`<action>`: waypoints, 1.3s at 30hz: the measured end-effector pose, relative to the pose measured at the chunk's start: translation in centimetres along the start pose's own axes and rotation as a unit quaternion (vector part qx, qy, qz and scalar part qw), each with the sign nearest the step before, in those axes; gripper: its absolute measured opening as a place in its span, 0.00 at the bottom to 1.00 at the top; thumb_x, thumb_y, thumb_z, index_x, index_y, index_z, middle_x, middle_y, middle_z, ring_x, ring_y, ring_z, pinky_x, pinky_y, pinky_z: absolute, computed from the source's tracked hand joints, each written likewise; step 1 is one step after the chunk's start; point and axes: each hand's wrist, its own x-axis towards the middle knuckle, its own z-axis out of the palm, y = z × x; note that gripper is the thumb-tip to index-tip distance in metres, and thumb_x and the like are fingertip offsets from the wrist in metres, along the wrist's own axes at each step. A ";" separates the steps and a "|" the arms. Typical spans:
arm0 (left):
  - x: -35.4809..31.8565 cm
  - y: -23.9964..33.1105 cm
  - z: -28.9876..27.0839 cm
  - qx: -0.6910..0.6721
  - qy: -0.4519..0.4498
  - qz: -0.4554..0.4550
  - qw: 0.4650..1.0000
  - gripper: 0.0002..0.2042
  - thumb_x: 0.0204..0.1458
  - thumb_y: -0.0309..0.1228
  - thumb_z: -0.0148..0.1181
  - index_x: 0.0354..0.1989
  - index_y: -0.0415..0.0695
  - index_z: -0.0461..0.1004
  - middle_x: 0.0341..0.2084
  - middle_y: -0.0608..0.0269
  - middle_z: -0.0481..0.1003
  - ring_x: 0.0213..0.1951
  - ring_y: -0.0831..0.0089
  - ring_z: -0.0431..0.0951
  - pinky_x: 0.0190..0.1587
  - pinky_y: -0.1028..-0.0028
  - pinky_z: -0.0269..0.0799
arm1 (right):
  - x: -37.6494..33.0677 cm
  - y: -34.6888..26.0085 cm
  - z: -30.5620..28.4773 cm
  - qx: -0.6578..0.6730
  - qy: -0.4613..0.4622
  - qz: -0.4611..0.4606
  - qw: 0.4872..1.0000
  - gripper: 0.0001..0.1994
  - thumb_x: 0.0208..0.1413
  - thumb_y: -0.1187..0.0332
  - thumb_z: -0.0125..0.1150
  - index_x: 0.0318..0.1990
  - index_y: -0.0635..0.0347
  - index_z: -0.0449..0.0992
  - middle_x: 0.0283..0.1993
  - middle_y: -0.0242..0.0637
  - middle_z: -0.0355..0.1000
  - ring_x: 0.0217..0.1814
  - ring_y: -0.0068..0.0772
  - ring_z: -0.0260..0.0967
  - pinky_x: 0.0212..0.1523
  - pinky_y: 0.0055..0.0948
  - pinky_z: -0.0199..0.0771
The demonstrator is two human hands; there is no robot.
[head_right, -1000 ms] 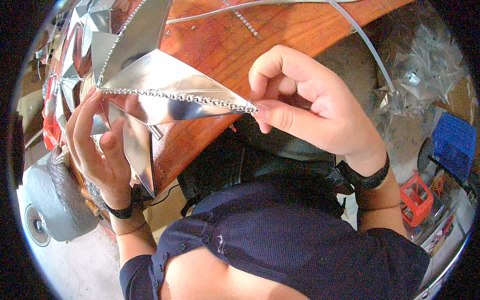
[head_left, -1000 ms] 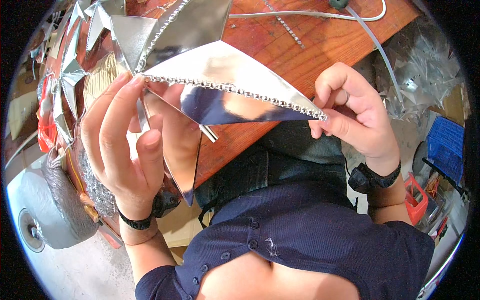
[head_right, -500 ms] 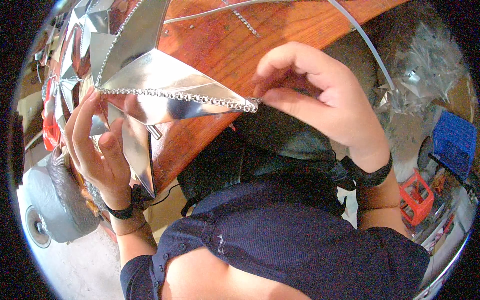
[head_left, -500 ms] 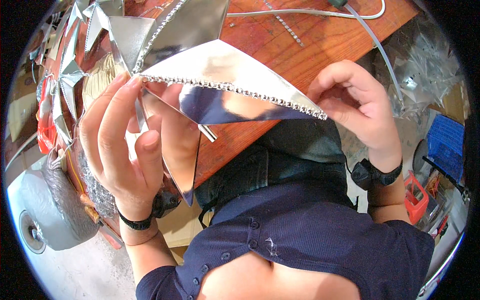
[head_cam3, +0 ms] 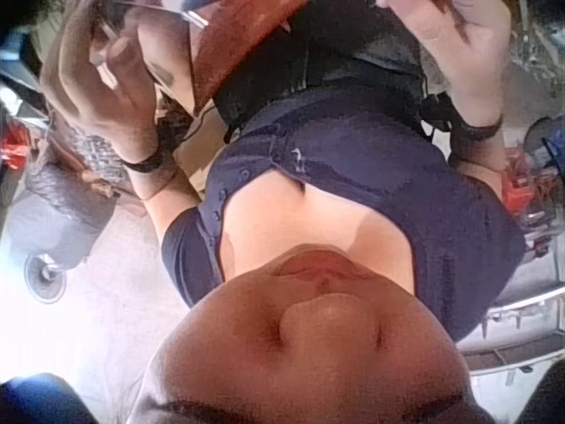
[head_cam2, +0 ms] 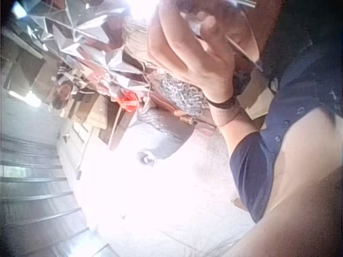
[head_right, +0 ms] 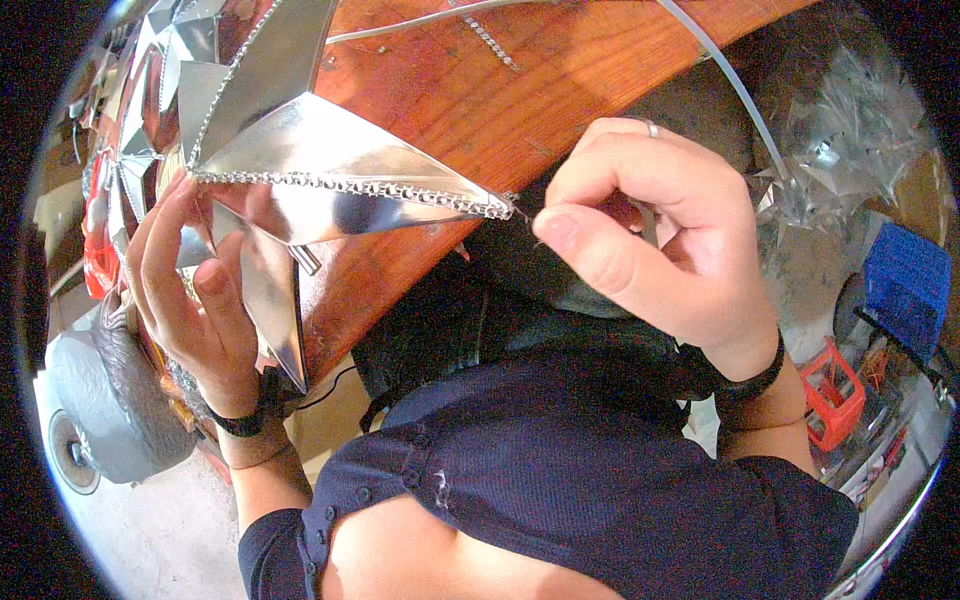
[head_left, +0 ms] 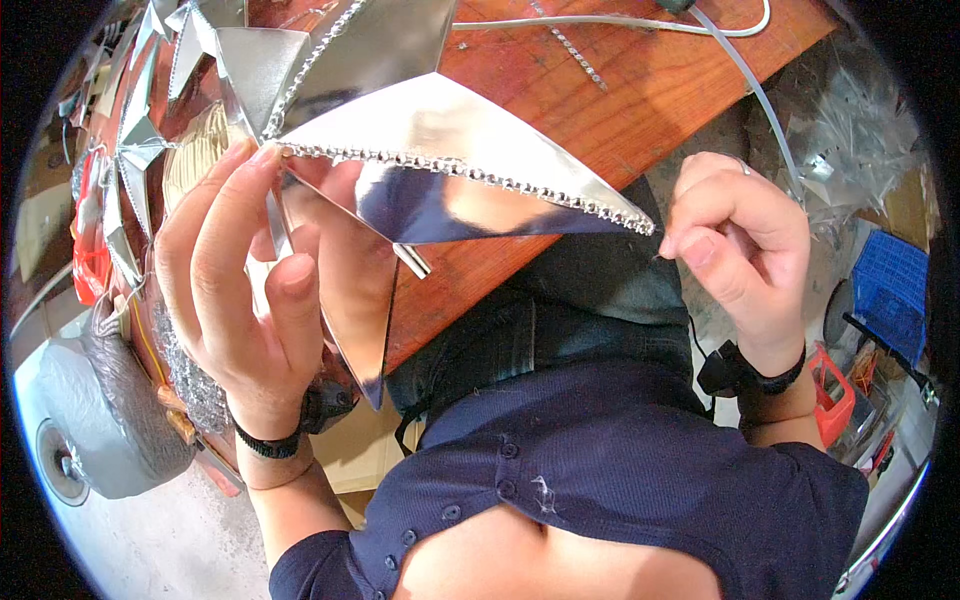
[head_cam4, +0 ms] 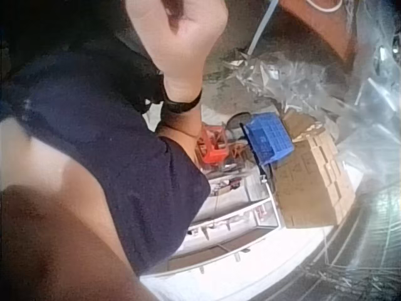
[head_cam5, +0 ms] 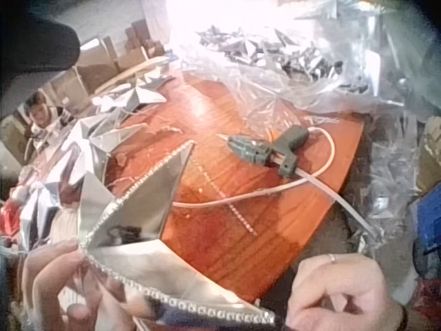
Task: Assembling and decorating metallic Christmas stars using a glue gun and decorative bead strings.
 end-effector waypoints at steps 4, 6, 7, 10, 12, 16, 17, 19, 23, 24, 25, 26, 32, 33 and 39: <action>-0.1 -0.1 0.0 0.004 0.007 0.010 1.000 0.20 0.61 0.44 0.49 0.49 0.39 0.73 0.44 0.50 0.75 0.47 0.57 0.75 0.50 0.63 0.71 | 0.4 -0.3 0.5 -0.024 -0.002 0.002 1.000 0.06 0.49 0.73 0.64 0.26 0.62 0.73 0.24 0.28 0.65 0.24 0.18 0.57 0.24 0.20 0.52; 0.0 0.0 -0.1 0.010 0.000 0.008 1.000 0.20 0.61 0.44 0.49 0.49 0.39 0.73 0.44 0.50 0.75 0.47 0.57 0.75 0.50 0.63 0.70 | 0.3 -0.8 0.7 -0.031 0.001 0.059 0.998 0.06 0.50 0.71 0.60 0.26 0.62 0.71 0.26 0.31 0.65 0.30 0.24 0.57 0.32 0.22 0.54; 0.1 0.0 -0.1 0.016 -0.006 0.007 1.000 0.20 0.61 0.44 0.49 0.49 0.39 0.73 0.44 0.50 0.75 0.47 0.58 0.75 0.50 0.64 0.70 | 0.3 -0.8 0.7 -0.032 0.001 0.060 0.998 0.06 0.50 0.71 0.60 0.26 0.62 0.71 0.26 0.31 0.65 0.30 0.24 0.57 0.32 0.22 0.54; 0.0 -0.1 -0.3 0.021 -0.004 0.014 1.000 0.20 0.61 0.44 0.49 0.49 0.39 0.73 0.44 0.50 0.75 0.47 0.58 0.75 0.50 0.64 0.70 | 0.4 -0.8 0.9 -0.037 0.001 0.044 0.998 0.06 0.50 0.72 0.61 0.26 0.63 0.71 0.27 0.30 0.64 0.30 0.24 0.57 0.32 0.23 0.55; 0.1 -0.1 -0.3 0.015 0.000 0.012 1.000 0.20 0.61 0.44 0.49 0.49 0.39 0.73 0.44 0.50 0.75 0.47 0.58 0.75 0.50 0.64 0.71 | 0.4 -1.0 1.0 -0.037 0.003 0.054 0.998 0.06 0.50 0.72 0.61 0.26 0.63 0.71 0.27 0.31 0.65 0.30 0.24 0.58 0.32 0.23 0.55; -0.2 0.1 0.0 -0.014 0.006 -0.008 1.000 0.20 0.62 0.44 0.47 0.50 0.39 0.72 0.47 0.51 0.75 0.50 0.58 0.74 0.55 0.62 0.66 | 0.4 -0.9 1.1 -0.030 0.007 0.058 0.998 0.06 0.50 0.72 0.61 0.27 0.63 0.71 0.27 0.31 0.66 0.30 0.24 0.58 0.33 0.23 0.56; -0.2 0.1 0.1 -0.014 0.005 -0.008 1.000 0.20 0.62 0.44 0.47 0.50 0.39 0.72 0.47 0.51 0.75 0.50 0.58 0.74 0.55 0.62 0.66 | 0.4 -0.8 1.0 -0.032 0.005 0.057 0.998 0.06 0.50 0.72 0.60 0.27 0.63 0.72 0.27 0.31 0.66 0.30 0.24 0.58 0.33 0.23 0.56; -0.2 0.1 0.1 -0.009 0.006 -0.010 1.000 0.21 0.63 0.45 0.46 0.50 0.39 0.72 0.46 0.51 0.75 0.50 0.58 0.74 0.55 0.63 0.66 | 0.5 -0.6 0.9 -0.034 0.003 0.056 0.998 0.06 0.51 0.72 0.60 0.27 0.63 0.72 0.27 0.32 0.66 0.30 0.24 0.58 0.33 0.23 0.57; -0.1 0.2 0.1 -0.010 0.007 -0.013 1.000 0.20 0.62 0.44 0.48 0.50 0.39 0.72 0.46 0.51 0.75 0.50 0.58 0.74 0.55 0.63 0.66 | 0.6 -0.1 0.8 -0.012 0.011 0.039 0.999 0.07 0.51 0.71 0.62 0.26 0.62 0.73 0.25 0.30 0.66 0.27 0.19 0.58 0.28 0.20 0.54; 0.0 0.3 0.2 -0.015 0.004 -0.016 1.000 0.20 0.61 0.43 0.49 0.50 0.39 0.72 0.47 0.51 0.75 0.50 0.58 0.74 0.55 0.63 0.67 | 0.5 0.2 0.7 0.014 0.023 0.033 0.999 0.08 0.51 0.70 0.64 0.25 0.61 0.73 0.24 0.28 0.66 0.24 0.15 0.57 0.23 0.18 0.52; 0.0 0.4 0.0 -0.019 0.002 -0.020 1.000 0.19 0.61 0.42 0.51 0.50 0.39 0.72 0.47 0.51 0.75 0.50 0.58 0.74 0.54 0.63 0.67 | 0.5 0.8 0.3 0.013 0.022 0.032 0.999 0.08 0.51 0.70 0.64 0.25 0.61 0.73 0.24 0.28 0.66 0.24 0.15 0.57 0.23 0.18 0.52; -0.1 0.4 -0.1 -0.019 0.004 -0.020 1.000 0.19 0.61 0.42 0.51 0.50 0.39 0.72 0.47 0.51 0.75 0.50 0.58 0.74 0.54 0.63 0.67 | 0.4 1.9 -0.5 0.130 -0.022 0.025 0.991 0.10 0.54 0.66 0.62 0.24 0.61 0.73 0.24 0.29 0.67 0.23 0.17 0.57 0.23 0.20 0.52; -0.1 -0.4 -0.4 0.004 0.000 0.010 1.000 0.19 0.60 0.43 0.52 0.48 0.39 0.74 0.44 0.52 0.74 0.46 0.57 0.75 0.48 0.64 0.69 | 1.3 2.5 -6.3 0.560 0.016 -0.004 0.828 0.23 0.64 0.57 0.48 0.15 0.54 0.62 0.18 0.25 0.54 0.23 0.22 0.48 0.24 0.25 0.48; 0.5 -0.3 -0.6 -0.002 0.013 0.014 1.000 0.19 0.60 0.43 0.52 0.48 0.39 0.74 0.44 0.52 0.74 0.46 0.57 0.75 0.48 0.64 0.69 | 1.3 1.5 -9.2 0.596 0.072 -0.033 0.799 0.23 0.65 0.58 0.46 0.15 0.53 0.59 0.18 0.25 0.50 0.24 0.21 0.47 0.24 0.25 0.48; 1.2 -0.3 -2.0 -0.136 -0.057 -0.048 0.988 0.17 0.53 0.37 0.60 0.48 0.42 0.75 0.44 0.51 0.74 0.46 0.56 0.74 0.49 0.64 0.70 | 4.5 1.4 -14.6 -0.059 0.233 -0.073 0.968 0.15 0.66 0.65 0.44 0.30 0.61 0.71 0.28 0.34 0.65 0.30 0.25 0.59 0.33 0.25 0.61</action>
